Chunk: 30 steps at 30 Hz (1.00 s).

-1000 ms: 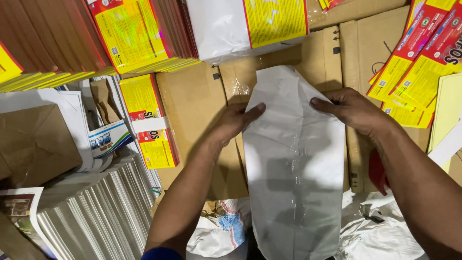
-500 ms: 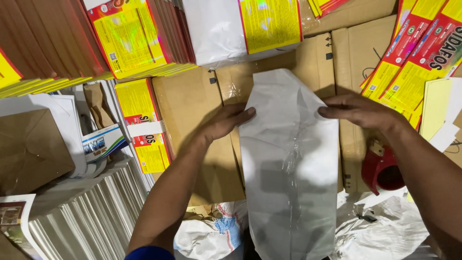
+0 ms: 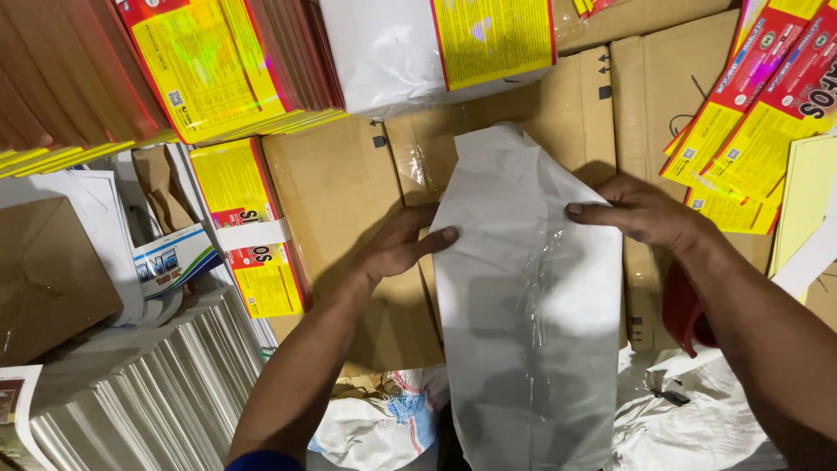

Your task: The person stacks bundles of yellow and red printed materials, wraps a bundle in white paper, and uses a tape dispenser to seal the package before placing it into a large white bag.

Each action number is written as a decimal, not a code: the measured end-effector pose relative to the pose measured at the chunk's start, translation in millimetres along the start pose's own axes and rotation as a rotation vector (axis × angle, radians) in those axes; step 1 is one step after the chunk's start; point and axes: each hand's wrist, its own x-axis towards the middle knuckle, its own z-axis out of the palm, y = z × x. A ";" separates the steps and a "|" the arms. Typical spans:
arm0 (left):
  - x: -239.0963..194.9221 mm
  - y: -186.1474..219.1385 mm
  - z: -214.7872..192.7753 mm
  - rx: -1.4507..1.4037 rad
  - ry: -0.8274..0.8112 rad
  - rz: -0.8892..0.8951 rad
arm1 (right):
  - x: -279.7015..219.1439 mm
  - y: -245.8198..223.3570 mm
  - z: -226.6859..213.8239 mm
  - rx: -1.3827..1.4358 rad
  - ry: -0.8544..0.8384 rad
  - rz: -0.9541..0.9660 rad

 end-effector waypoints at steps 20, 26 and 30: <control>105.3 -12.2 29.2 0.117 0.302 0.076 | 2.3 -131.1 16.9 -0.452 0.139 0.154; 84.5 30.7 10.0 0.323 0.277 -0.063 | -7.3 -154.7 30.8 -0.663 0.300 0.101; 96.4 25.2 19.3 0.470 0.441 0.036 | -0.4 -155.2 38.6 -0.746 0.364 0.102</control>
